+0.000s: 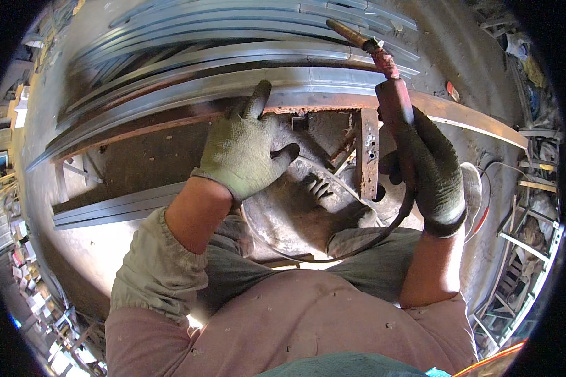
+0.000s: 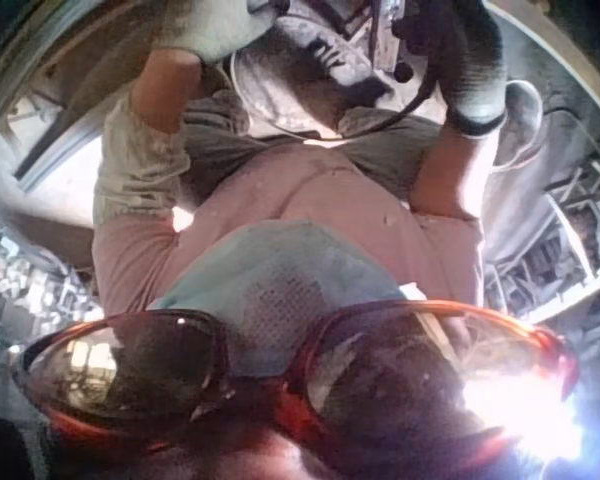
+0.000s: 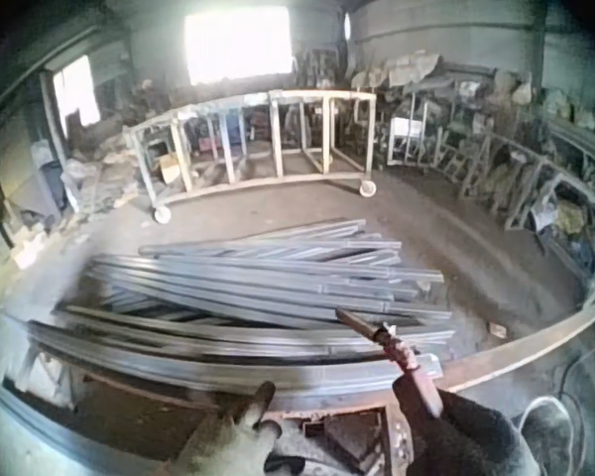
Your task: The person sits on the floor and welds metal bars together using a welding torch. They position the bars, apply welds along the seams, and adjust the pieces as needed.
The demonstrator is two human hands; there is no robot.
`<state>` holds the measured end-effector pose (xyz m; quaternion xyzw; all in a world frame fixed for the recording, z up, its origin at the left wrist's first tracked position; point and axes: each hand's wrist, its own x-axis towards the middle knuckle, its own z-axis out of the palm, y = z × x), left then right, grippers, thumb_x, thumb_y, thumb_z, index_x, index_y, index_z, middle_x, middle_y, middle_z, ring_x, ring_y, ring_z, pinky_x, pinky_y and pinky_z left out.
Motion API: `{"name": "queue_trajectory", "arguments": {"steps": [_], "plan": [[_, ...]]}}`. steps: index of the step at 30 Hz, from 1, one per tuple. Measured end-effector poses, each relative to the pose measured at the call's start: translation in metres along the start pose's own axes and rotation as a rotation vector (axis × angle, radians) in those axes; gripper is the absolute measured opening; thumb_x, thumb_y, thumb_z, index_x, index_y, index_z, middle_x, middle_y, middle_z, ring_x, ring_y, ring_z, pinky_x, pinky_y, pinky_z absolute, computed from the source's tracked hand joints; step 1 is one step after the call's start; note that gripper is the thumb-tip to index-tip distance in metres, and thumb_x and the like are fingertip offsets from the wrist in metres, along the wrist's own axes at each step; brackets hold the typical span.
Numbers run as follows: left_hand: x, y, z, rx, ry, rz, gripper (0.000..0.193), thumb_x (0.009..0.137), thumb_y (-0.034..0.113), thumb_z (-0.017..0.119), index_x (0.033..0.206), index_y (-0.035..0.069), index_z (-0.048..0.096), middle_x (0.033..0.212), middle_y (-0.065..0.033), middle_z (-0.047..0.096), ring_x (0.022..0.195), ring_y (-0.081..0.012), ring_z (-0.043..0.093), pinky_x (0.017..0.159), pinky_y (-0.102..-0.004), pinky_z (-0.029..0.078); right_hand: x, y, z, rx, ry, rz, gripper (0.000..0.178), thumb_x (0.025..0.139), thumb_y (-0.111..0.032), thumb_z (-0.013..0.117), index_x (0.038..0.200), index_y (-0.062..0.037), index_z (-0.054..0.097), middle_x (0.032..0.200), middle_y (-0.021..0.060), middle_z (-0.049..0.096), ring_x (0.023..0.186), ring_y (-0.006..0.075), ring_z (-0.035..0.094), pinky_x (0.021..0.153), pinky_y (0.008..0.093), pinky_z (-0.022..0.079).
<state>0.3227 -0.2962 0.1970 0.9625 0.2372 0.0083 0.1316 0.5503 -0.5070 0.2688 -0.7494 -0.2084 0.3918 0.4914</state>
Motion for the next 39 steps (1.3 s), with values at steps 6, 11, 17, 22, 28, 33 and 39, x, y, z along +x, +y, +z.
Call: {"name": "queue_trajectory", "arguments": {"steps": [6,11,17,22,28,33,39], "plan": [[0.005,-0.006,0.003,-0.012,-0.060,0.016,0.059,0.089,0.044,0.085,0.121,-0.005,0.078,0.177,-0.0364,0.039,0.149,-0.0570,0.056,0.126,-0.0571,0.049,0.008,-0.008,0.010,-0.041,0.022,0.059,0.054,0.117,-0.041,0.069,0.160,-0.0087,0.066,0.081,0.0049,0.076,0.063,0.0079,0.069,0.053,0.0254,0.051],[0.007,-0.002,-0.007,-0.024,-0.140,-0.009,0.058,0.088,0.044,0.084,0.120,-0.004,0.079,0.178,-0.0370,0.038,0.151,-0.0549,0.055,0.125,-0.0577,0.050,0.017,-0.002,0.009,-0.093,-0.012,0.067,0.054,0.117,-0.040,0.069,0.160,-0.0080,0.066,0.085,0.0040,0.076,0.064,0.0083,0.069,0.055,0.0260,0.050],[0.004,0.001,-0.006,0.026,-0.143,0.008,0.058,0.094,0.048,0.081,0.121,-0.004,0.079,0.180,-0.0361,0.033,0.149,-0.0524,0.058,0.122,-0.0561,0.053,0.014,-0.013,0.020,-0.189,0.011,0.055,0.050,0.117,-0.039,0.069,0.156,-0.0070,0.071,0.093,0.0016,0.076,0.067,0.0076,0.069,0.056,0.0261,0.051],[0.003,-0.001,-0.006,0.003,-0.199,-0.024,0.073,0.095,0.050,0.080,0.153,0.008,0.070,0.179,-0.0299,0.037,0.148,-0.0482,0.058,0.124,-0.0585,0.048,0.009,-0.026,0.029,-0.221,-0.007,0.089,0.049,0.117,-0.038,0.070,0.153,-0.0060,0.072,0.094,0.0010,0.075,0.067,0.0066,0.066,0.057,0.0254,0.051],[0.006,-0.002,-0.007,-0.052,-0.228,-0.037,0.075,0.095,0.048,0.080,0.157,0.008,0.067,0.183,-0.0303,0.032,0.148,-0.0510,0.058,0.125,-0.0573,0.048,0.008,-0.020,0.031,-0.267,-0.057,0.063,0.045,0.117,-0.035,0.072,0.152,-0.0066,0.074,0.095,-0.0003,0.072,0.068,0.0062,0.064,0.058,0.0262,0.049],[0.002,-0.004,0.002,-0.050,-0.153,-0.004,0.063,0.097,0.049,0.080,0.131,-0.003,0.076,0.179,-0.0388,0.034,0.139,-0.0553,0.065,0.121,-0.0561,0.052,0.009,-0.019,0.039,-0.264,-0.099,0.015,0.039,0.118,-0.029,0.070,0.149,-0.0067,0.075,0.092,0.0000,0.069,0.069,0.0068,0.062,0.061,0.0277,0.049],[0.002,-0.004,0.004,-0.023,-0.142,0.002,0.064,0.096,0.052,0.079,0.131,-0.002,0.077,0.179,-0.0396,0.033,0.137,-0.0559,0.066,0.119,-0.0560,0.054,0.013,-0.020,0.047,-0.330,-0.154,-0.018,0.037,0.119,-0.028,0.067,0.146,-0.0048,0.075,0.092,0.0026,0.071,0.068,0.0081,0.061,0.062,0.0287,0.050]]}}
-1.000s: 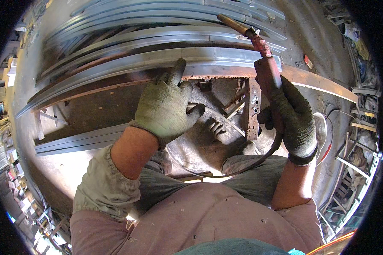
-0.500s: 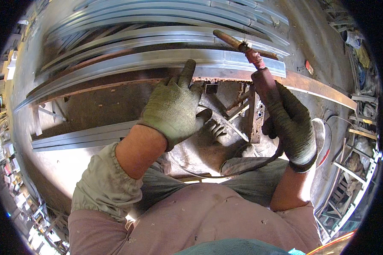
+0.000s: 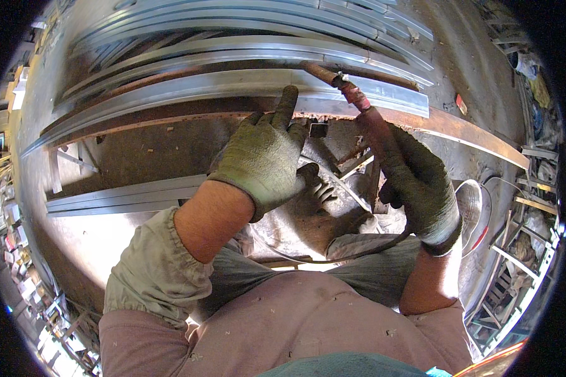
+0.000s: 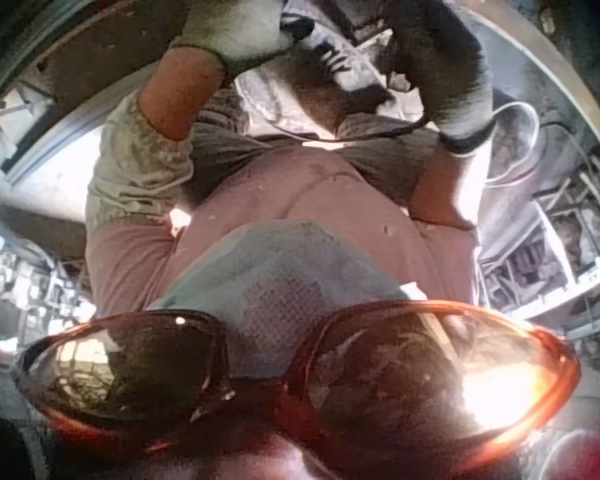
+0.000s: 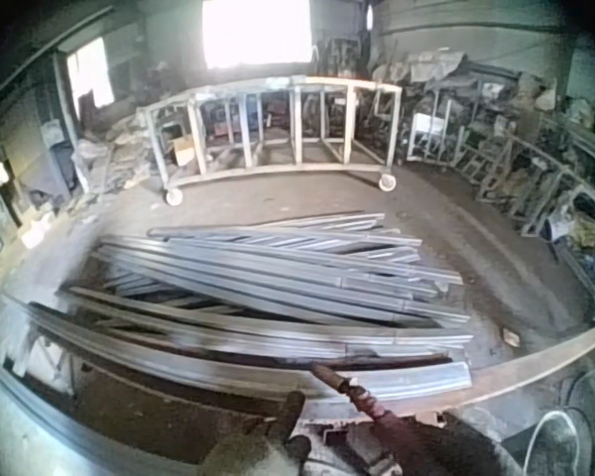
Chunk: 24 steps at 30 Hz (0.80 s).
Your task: The person sits on the floor and welds metal bars together using a welding torch. They position the bars, apply welds along the seams, and adjust the pieces as needed.
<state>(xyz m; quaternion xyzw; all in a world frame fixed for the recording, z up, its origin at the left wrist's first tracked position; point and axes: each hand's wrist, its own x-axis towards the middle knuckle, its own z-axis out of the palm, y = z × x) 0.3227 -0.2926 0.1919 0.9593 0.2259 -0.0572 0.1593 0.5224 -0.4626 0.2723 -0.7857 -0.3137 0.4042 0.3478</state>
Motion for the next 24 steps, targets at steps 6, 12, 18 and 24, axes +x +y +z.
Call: {"name": "queue_trajectory", "arguments": {"steps": [6,12,18,24], "plan": [[0.000,0.001,-0.001,0.013,0.020,0.003,0.065,0.095,0.053,0.080,0.129,-0.002,0.077,0.178,-0.0407,0.034,0.138,-0.0562,0.065,0.120,-0.0572,0.052,0.005,0.003,0.002,-0.091,-0.076,-0.083,0.041,0.116,-0.024,0.065,0.152,-0.0051,0.070,0.095,0.0073,0.075,0.070,0.0132,0.068,0.067,0.0319,0.055],[-0.001,-0.002,-0.001,0.014,0.045,0.035,0.066,0.093,0.052,0.082,0.130,-0.002,0.077,0.176,-0.0419,0.035,0.135,-0.0556,0.067,0.118,-0.0562,0.054,0.011,0.006,0.002,-0.255,-0.064,-0.270,0.045,0.115,-0.025,0.068,0.156,-0.0041,0.069,0.105,0.0060,0.078,0.075,0.0100,0.067,0.068,0.0300,0.054],[-0.001,0.001,-0.003,0.019,0.012,0.006,0.065,0.093,0.052,0.082,0.131,-0.001,0.077,0.176,-0.0407,0.036,0.132,-0.0544,0.069,0.115,-0.0561,0.056,0.019,0.026,0.003,-0.423,0.014,-0.589,0.046,0.117,-0.029,0.069,0.155,-0.0031,0.070,0.109,0.0039,0.079,0.077,0.0069,0.065,0.070,0.0283,0.053],[0.004,0.000,-0.011,-0.030,-0.084,-0.018,0.068,0.095,0.054,0.080,0.133,-0.002,0.076,0.179,-0.0388,0.032,0.138,-0.0538,0.065,0.119,-0.0574,0.052,0.011,0.016,0.006,-0.211,-0.025,-0.327,0.043,0.117,-0.025,0.069,0.155,-0.0046,0.070,0.102,0.0022,0.077,0.073,0.0050,0.061,0.065,0.0267,0.051]]}}
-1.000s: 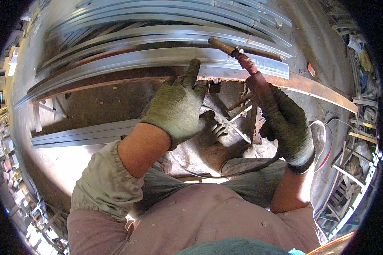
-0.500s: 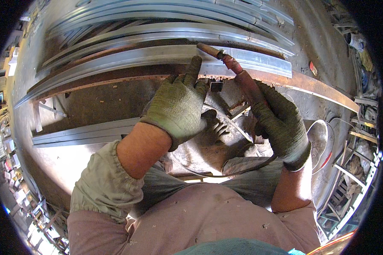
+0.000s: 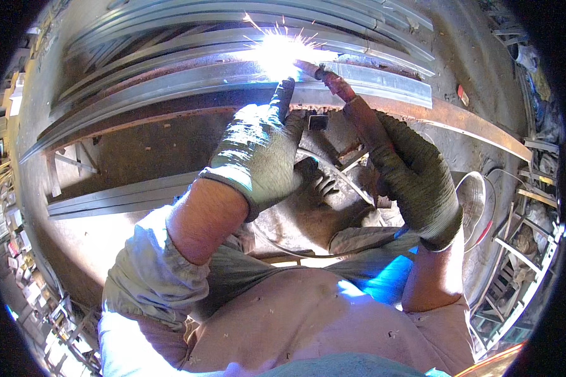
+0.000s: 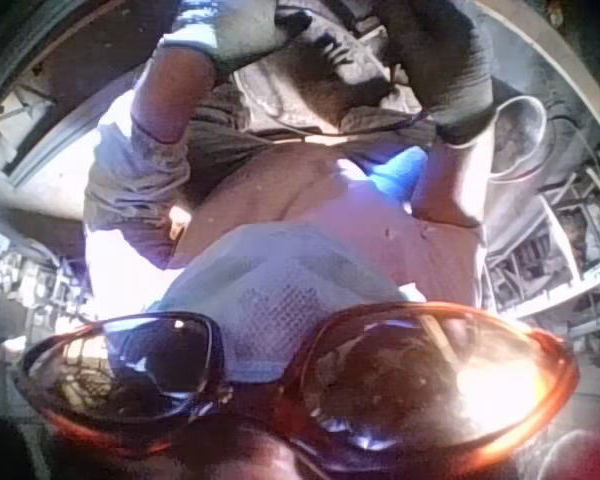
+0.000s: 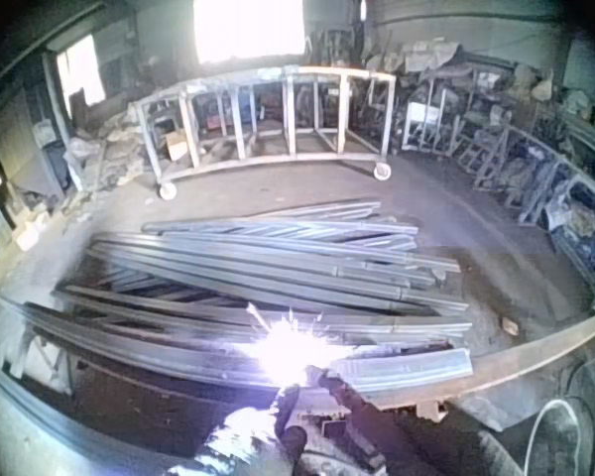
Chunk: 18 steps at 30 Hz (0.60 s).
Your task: The person sits on the floor and welds metal bars together using a welding torch. They position the bars, apply welds along the seams, and adjust the pieces as needed.
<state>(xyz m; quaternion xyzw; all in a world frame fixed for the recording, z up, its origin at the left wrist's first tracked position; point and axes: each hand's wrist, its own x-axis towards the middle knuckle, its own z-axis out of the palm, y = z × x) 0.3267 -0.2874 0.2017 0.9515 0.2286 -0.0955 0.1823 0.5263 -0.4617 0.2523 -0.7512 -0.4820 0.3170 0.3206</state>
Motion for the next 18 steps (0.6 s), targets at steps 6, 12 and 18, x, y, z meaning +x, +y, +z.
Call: {"name": "queue_trajectory", "arguments": {"steps": [6,12,18], "plan": [[-0.002,-0.001,0.005,0.005,0.085,0.017,0.069,0.096,0.056,0.077,0.129,-0.004,0.076,0.177,-0.0406,0.035,0.132,-0.0547,0.068,0.116,-0.0573,0.053,0.001,-0.014,0.001,0.177,-0.024,0.159,0.038,0.117,-0.019,0.066,0.153,-0.0084,0.073,0.110,0.0074,0.081,0.091,0.0135,0.070,0.081,0.0329,0.056],[0.000,-0.001,0.002,0.012,0.043,0.038,0.065,0.095,0.051,0.081,0.130,-0.003,0.073,0.176,-0.0396,0.036,0.131,-0.0541,0.068,0.114,-0.0594,0.055,0.001,-0.004,0.003,0.177,-0.008,0.122,0.044,0.117,-0.022,0.071,0.157,-0.0047,0.069,0.100,-0.0002,0.075,0.070,0.0047,0.060,0.063,0.0259,0.050],[-0.001,0.004,-0.004,0.088,-0.002,-0.019,0.079,0.098,0.051,0.075,0.160,0.003,0.063,0.183,-0.0349,0.029,0.160,-0.0533,0.045,0.133,-0.0565,0.040,0.002,-0.004,-0.006,-0.063,-0.115,0.033,0.047,0.115,-0.012,0.065,0.162,-0.0110,0.066,0.128,0.0137,0.078,0.095,0.0236,0.076,0.081,0.0341,0.060]]}}
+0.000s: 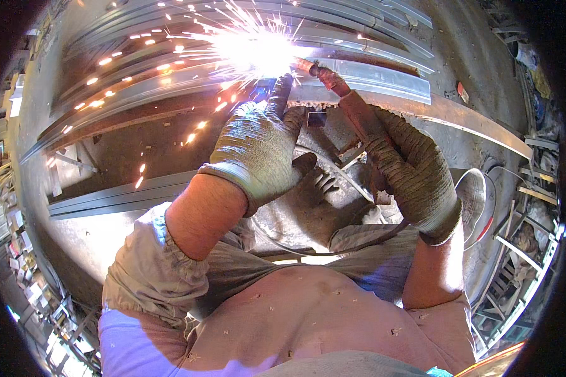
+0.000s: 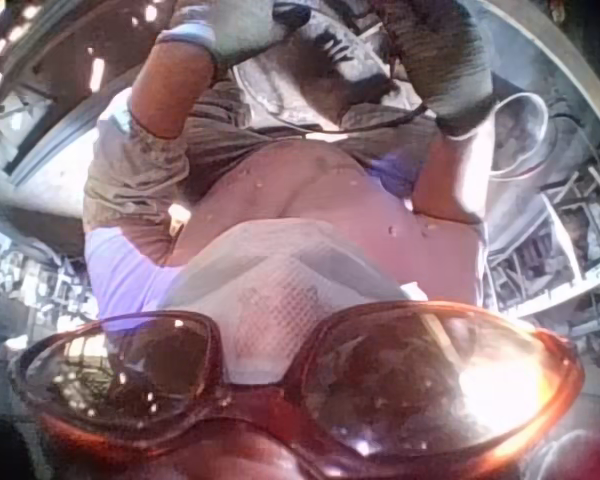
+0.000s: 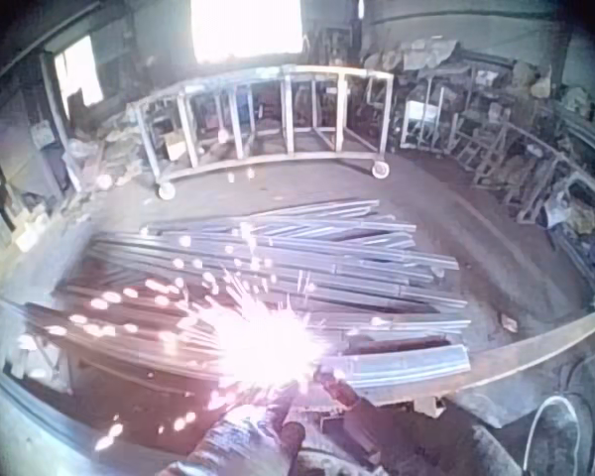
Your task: The person sits on the floor and welds metal bars together using a welding torch. They position the bars, apply welds along the seams, and adjust the pieces as needed.
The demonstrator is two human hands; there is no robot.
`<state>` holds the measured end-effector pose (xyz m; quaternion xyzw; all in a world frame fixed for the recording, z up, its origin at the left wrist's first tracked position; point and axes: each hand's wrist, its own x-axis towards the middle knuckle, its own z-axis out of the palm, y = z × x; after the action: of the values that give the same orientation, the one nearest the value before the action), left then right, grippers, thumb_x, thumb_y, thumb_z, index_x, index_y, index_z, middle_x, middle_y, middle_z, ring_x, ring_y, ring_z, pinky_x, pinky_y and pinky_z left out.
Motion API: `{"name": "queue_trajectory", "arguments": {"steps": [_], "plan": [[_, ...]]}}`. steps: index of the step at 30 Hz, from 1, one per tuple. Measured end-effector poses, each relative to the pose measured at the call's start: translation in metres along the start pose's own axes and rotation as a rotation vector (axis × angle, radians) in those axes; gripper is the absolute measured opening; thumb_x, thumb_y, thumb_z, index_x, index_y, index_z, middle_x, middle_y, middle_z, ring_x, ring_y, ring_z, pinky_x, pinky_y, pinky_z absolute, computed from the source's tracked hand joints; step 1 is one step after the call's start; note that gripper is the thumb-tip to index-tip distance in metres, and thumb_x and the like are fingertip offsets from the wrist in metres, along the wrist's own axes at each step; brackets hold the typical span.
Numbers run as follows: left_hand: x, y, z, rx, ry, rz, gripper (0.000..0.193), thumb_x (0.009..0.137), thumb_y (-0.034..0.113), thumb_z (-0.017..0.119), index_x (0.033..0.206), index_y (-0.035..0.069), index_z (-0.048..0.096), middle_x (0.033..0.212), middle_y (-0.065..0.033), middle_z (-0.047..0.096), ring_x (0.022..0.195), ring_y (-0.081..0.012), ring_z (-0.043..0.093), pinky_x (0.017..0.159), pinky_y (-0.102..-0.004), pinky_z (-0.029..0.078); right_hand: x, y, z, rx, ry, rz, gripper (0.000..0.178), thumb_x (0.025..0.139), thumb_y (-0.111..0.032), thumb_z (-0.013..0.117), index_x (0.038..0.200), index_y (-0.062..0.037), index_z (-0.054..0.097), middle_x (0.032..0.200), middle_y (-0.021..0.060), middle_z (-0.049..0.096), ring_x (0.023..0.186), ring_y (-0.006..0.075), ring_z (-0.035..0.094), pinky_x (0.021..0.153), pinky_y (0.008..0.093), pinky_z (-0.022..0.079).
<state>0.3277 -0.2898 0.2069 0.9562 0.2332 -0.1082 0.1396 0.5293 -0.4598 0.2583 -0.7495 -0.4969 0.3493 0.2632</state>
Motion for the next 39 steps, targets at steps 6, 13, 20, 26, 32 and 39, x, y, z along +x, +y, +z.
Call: {"name": "queue_trajectory", "arguments": {"steps": [6,13,20,26,32,39], "plan": [[0.000,-0.003,0.009,-0.069,0.072,0.035,0.070,0.098,0.056,0.077,0.135,-0.004,0.076,0.185,-0.0340,0.026,0.153,-0.0578,0.051,0.127,-0.0582,0.046,-0.003,-0.005,0.000,0.085,0.015,0.033,0.050,0.113,-0.009,0.064,0.163,-0.0124,0.064,0.133,0.0160,0.078,0.100,0.0268,0.079,0.084,0.0356,0.062],[0.004,-0.003,0.003,-0.149,-0.066,-0.004,0.069,0.098,0.053,0.077,0.136,-0.004,0.075,0.182,-0.0389,0.027,0.157,-0.0608,0.045,0.128,-0.0591,0.044,-0.003,-0.006,0.001,0.121,0.028,0.055,0.051,0.113,-0.009,0.065,0.164,-0.0123,0.064,0.132,0.0150,0.079,0.100,0.0251,0.078,0.083,0.0346,0.062],[0.006,-0.001,-0.008,-0.195,-0.170,-0.053,0.068,0.095,0.049,0.081,0.138,-0.004,0.075,0.182,-0.0376,0.028,0.158,-0.0567,0.046,0.129,-0.0577,0.044,-0.004,-0.008,0.002,0.138,0.030,0.063,0.052,0.112,-0.009,0.065,0.164,-0.0123,0.064,0.131,0.0140,0.079,0.099,0.0235,0.078,0.082,0.0336,0.062],[0.006,0.001,-0.017,-0.052,-0.182,-0.012,0.075,0.095,0.049,0.076,0.155,0.003,0.068,0.180,-0.0351,0.035,0.147,-0.0497,0.062,0.126,-0.0565,0.048,-0.006,-0.006,0.003,0.149,0.038,0.073,0.052,0.112,-0.008,0.066,0.164,-0.0122,0.064,0.130,0.0131,0.079,0.098,0.0220,0.077,0.080,0.0327,0.062],[-0.002,-0.002,0.005,-0.109,0.079,0.000,0.066,0.090,0.047,0.086,0.135,0.000,0.075,0.179,-0.0359,0.034,0.133,-0.0558,0.068,0.114,-0.0579,0.056,-0.005,-0.006,0.002,0.150,0.038,0.056,0.053,0.111,-0.008,0.066,0.164,-0.0122,0.063,0.130,0.0122,0.080,0.097,0.0206,0.077,0.079,0.0318,0.062],[-0.001,0.001,0.004,-0.071,0.012,-0.005,0.068,0.094,0.050,0.084,0.142,0.003,0.073,0.182,-0.0360,0.028,0.133,-0.0539,0.070,0.113,-0.0576,0.058,-0.006,-0.002,0.004,0.150,0.046,0.040,0.054,0.111,-0.008,0.066,0.164,-0.0121,0.063,0.129,0.0112,0.080,0.096,0.0189,0.076,0.078,0.0308,0.061]]}}
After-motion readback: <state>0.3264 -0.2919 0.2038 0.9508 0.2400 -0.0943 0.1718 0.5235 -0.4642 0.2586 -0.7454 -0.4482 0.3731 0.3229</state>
